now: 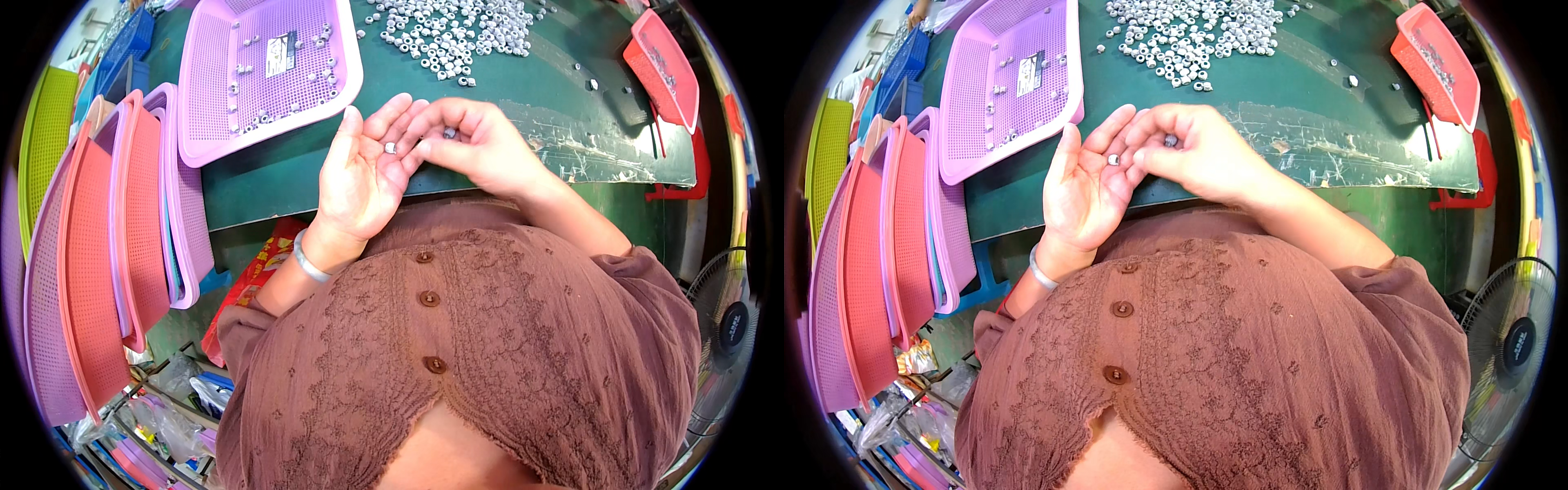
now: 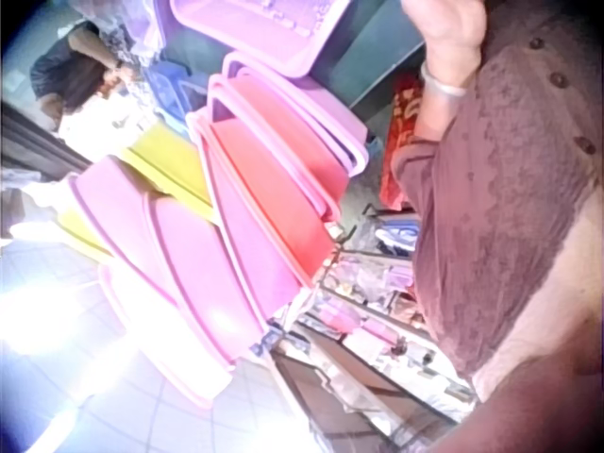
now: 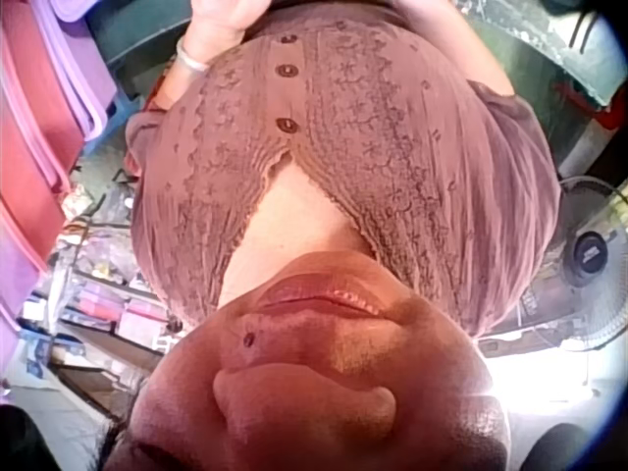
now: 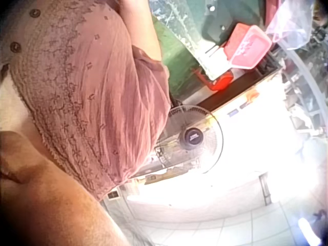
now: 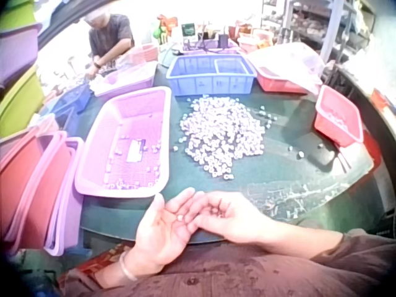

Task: The person is sorting and assembling small metal hardware components by hand, placing items into plastic baskets on a workstation table.

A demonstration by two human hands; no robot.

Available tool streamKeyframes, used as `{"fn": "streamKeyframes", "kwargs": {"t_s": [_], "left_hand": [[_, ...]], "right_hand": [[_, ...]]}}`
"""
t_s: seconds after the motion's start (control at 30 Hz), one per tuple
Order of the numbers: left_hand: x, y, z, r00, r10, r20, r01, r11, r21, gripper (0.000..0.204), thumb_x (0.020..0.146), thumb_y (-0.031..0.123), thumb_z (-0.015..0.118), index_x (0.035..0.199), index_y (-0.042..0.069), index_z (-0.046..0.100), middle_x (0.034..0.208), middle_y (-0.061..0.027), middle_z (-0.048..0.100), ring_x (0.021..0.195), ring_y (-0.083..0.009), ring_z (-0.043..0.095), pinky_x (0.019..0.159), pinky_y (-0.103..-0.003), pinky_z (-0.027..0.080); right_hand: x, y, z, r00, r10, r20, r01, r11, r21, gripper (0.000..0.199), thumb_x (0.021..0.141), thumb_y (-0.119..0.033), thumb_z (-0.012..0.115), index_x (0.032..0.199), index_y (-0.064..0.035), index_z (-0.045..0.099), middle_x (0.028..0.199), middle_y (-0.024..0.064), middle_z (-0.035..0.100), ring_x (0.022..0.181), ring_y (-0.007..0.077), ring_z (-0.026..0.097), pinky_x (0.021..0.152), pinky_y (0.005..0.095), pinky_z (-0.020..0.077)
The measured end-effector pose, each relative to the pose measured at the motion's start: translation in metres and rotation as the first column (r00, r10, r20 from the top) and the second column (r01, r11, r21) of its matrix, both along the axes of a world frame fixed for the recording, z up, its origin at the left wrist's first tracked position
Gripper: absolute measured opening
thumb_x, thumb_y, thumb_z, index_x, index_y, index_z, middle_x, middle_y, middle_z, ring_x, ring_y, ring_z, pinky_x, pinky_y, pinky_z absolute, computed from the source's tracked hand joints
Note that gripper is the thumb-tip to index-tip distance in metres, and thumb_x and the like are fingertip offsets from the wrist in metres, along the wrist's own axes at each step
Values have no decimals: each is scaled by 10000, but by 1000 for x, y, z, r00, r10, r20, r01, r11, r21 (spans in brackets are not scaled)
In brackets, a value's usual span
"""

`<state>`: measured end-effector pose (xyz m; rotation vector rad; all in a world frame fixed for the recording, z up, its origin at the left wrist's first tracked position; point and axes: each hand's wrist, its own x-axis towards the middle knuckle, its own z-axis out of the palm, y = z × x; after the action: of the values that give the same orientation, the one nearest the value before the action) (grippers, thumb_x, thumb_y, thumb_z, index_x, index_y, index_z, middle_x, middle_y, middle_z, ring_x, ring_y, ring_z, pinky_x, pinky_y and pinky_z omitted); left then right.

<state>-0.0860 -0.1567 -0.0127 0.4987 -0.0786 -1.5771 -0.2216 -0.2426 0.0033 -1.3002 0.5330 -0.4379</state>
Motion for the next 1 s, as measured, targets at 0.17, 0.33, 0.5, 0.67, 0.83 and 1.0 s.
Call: {"fn": "streamKeyframes", "kwargs": {"t_s": [0.17, 0.33, 0.5, 0.67, 0.83, 1.0], "left_hand": [[-7, -3, 0, 999, 12, 46, -11, 1000, -18, 549, 939, 388, 240, 1246, -52, 353, 1260, -180, 405, 1130, -244, 419, 977, -361, 328], [-13, -4, 3, 998, 29, 61, -27, 999, -36, 554, 938, 396, 230, 1259, -44, 334, 1247, -184, 411, 1130, -247, 416, 986, -369, 321], [-9, -1, 1, 972, 25, 232, -24, 1000, -8, 408, 933, 290, 345, 1176, -32, 410, 1116, -140, 493, 1013, -205, 493, 899, -340, 393], [-2, 7, -3, 844, -2, 536, -11, 1000, 20, 161, 854, 108, 539, 973, 1, 554, 821, -44, 599, 696, -89, 548, 637, -205, 444], [-3, 8, 0, 771, 13, 637, -34, 999, 21, 136, 842, 64, 538, 958, -2, 566, 813, -47, 597, 684, -106, 545, 652, -225, 450], [-4, 8, -2, 761, 37, 647, -56, 998, 10, 145, 833, 30, 546, 969, -13, 573, 828, -51, 602, 679, -101, 549, 633, -211, 455]], "right_hand": [[5, 6, -11, 985, -101, -139, 32, 903, -429, 94, 726, -55, 632, 807, -14, 607, 615, 7, 497, 548, 82, 454, 516, 246, 401], [4, 6, -13, 993, -97, -67, 43, 828, -559, 95, 728, -45, 630, 814, -15, 601, 631, 31, 508, 548, 94, 468, 508, 250, 407], [1, 2, -10, 992, -121, 39, 122, 826, -551, 92, 737, -15, 616, 825, -11, 590, 702, 35, 520, 563, 74, 485, 504, 221, 407], [-3, 0, -5, 993, -108, 47, 115, 802, -586, 88, 749, 22, 596, 832, -4, 581, 728, 26, 514, 575, 54, 495, 485, 197, 398], [-4, -1, -4, 994, -85, 64, 106, 808, -579, 104, 754, 28, 592, 852, -2, 579, 739, 33, 514, 578, 54, 501, 481, 192, 392], [-4, -1, -6, 992, -102, 69, 123, 801, -586, 108, 753, 31, 592, 854, -3, 578, 742, 35, 512, 580, 53, 502, 480, 188, 389]]}}
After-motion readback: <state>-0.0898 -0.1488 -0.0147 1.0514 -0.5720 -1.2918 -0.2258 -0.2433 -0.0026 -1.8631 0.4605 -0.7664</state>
